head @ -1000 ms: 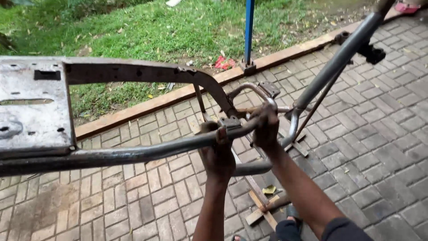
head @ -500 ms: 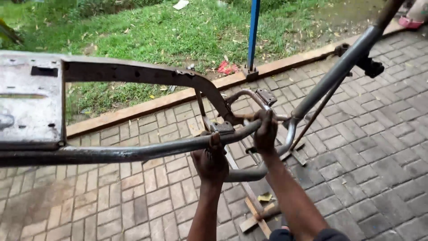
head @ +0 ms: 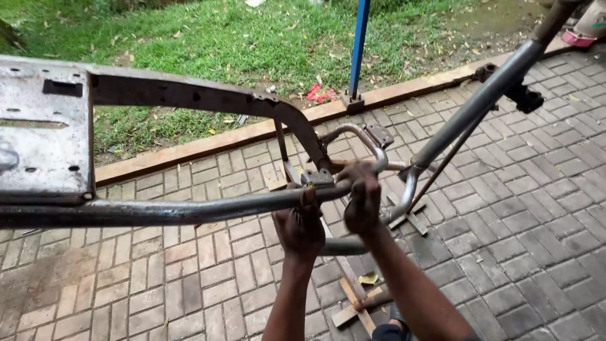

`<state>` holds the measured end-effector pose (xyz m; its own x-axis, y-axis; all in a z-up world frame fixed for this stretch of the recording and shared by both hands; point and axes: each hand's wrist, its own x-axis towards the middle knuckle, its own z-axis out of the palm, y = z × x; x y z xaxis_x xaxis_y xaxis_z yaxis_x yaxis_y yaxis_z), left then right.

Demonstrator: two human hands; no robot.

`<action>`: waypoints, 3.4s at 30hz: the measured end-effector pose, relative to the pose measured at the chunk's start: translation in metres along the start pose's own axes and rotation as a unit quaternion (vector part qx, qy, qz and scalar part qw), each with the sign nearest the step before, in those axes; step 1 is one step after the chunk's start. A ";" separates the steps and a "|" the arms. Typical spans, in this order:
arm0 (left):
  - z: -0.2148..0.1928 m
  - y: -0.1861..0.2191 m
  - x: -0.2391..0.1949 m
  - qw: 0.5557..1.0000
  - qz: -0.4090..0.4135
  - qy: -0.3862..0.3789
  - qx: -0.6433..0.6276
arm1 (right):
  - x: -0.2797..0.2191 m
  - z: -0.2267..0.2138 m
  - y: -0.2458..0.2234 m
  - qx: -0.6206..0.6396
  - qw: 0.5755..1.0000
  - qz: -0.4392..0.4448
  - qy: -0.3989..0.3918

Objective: The person scrubs a metal frame with a small abrasive pad, moving along various sections of the frame to remove rust and surface debris. The person works on different curved and straight parts of the frame, repeatedly rubbing the surface with the pad.

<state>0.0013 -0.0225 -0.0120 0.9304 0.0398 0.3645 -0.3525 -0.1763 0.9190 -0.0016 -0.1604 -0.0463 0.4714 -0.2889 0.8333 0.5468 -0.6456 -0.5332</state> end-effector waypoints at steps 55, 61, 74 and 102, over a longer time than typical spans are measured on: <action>0.013 -0.041 -0.004 0.966 -0.147 0.060 -0.205 | -0.011 -0.027 0.080 -0.175 0.970 -0.171 0.016; 0.018 -0.038 0.006 0.974 -0.123 0.064 -0.179 | 0.003 -0.007 0.024 -0.016 0.998 -0.059 0.030; 0.015 -0.038 -0.002 0.987 -0.052 0.036 -0.147 | -0.002 -0.006 0.018 -0.058 0.995 -0.074 -0.043; 0.002 -0.046 -0.039 0.957 0.192 0.142 0.164 | 0.014 -0.085 0.097 -0.005 0.974 -0.138 -0.181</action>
<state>-0.0186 -0.0176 -0.0684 0.6577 0.1683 0.7343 -0.5688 -0.5282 0.6305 -0.0006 -0.2871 -0.0744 0.5212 0.1648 0.8373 0.6820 -0.6703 -0.2926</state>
